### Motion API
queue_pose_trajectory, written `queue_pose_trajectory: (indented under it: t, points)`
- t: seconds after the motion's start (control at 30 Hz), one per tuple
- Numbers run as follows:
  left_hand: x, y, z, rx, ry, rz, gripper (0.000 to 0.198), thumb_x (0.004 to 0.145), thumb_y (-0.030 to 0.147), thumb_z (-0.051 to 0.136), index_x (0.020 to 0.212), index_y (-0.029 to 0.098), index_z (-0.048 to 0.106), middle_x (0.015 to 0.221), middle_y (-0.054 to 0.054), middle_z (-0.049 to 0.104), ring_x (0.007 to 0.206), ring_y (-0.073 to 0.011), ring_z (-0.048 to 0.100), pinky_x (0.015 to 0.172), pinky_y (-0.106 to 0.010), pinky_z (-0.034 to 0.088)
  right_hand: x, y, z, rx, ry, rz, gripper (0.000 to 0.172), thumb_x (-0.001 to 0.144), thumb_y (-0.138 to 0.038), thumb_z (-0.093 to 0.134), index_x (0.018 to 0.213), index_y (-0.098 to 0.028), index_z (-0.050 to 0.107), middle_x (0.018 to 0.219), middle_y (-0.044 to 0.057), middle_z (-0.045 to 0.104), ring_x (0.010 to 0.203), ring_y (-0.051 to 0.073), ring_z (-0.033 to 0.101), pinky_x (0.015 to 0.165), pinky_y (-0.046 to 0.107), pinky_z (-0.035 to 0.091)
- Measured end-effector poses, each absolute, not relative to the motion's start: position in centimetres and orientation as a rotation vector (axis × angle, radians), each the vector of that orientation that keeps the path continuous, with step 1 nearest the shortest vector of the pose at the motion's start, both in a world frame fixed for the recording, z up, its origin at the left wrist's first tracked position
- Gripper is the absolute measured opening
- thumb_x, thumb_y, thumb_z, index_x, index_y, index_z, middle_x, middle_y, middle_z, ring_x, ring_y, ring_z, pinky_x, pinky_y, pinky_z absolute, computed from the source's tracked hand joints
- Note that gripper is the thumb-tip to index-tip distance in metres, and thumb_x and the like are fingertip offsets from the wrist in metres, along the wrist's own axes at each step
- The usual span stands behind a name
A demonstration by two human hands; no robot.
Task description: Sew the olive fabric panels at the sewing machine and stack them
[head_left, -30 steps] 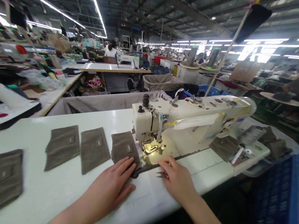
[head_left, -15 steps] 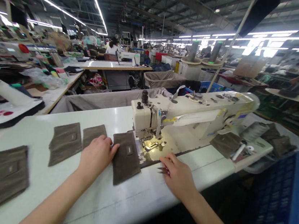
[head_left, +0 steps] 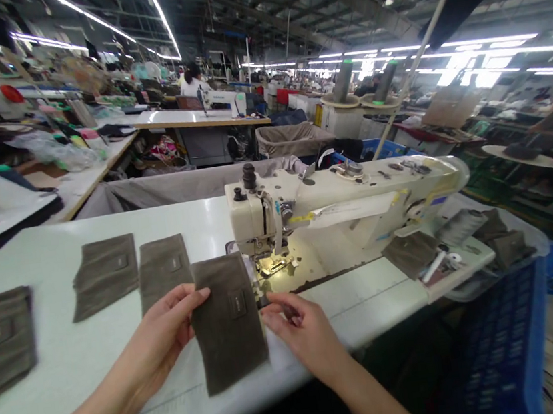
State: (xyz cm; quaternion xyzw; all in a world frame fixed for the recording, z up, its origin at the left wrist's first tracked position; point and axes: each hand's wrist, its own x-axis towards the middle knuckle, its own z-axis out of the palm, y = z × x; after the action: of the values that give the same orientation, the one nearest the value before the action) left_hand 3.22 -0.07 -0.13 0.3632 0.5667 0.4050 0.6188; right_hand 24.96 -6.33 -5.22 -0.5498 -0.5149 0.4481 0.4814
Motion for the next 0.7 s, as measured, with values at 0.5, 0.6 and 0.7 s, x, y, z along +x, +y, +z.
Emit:
queue_pose_trajectory:
  t: [0.5,0.6,0.7]
  points:
    - [0.3,0.2,-0.2,1.376,1.466,1.079,0.043,0.087,0.045,0.060,0.118,0.016,0.064,0.112,-0.010,0.078,0.105,-0.0282,0.074,0.093,-0.042,0.059,24.4,-5.3,-6.8,-1.431,-1.250,1.005,0.039,0.083,-0.053,0.067,0.096,-0.019,0.078,0.082,0.010,0.079,0.082,0.027,0.077,0.076,0.034,0.061]
    - [-2.4,4.2,0.1,1.637,1.811,0.999,0.040,0.089,0.036,0.054,0.123,0.016,0.060,0.122,-0.012,0.074,0.113,-0.0282,0.070,0.100,-0.042,0.055,24.6,-5.0,-7.5,-1.439,-1.244,0.993,0.045,0.080,-0.061,0.068,0.092,-0.018,0.078,0.082,0.011,0.079,0.080,0.029,0.077,0.072,0.033,0.062]
    - [-4.0,6.3,-0.3,1.723,2.018,0.854,0.040,0.080,0.027,0.065,0.117,0.014,0.063,0.120,-0.017,0.071,0.118,-0.0346,0.065,0.105,-0.048,0.049,24.5,-5.0,-7.9,-1.435,-1.264,0.958,0.047,0.078,-0.064,0.069,0.090,-0.020,0.079,0.081,0.010,0.079,0.077,0.028,0.077,0.069,0.032,0.062]
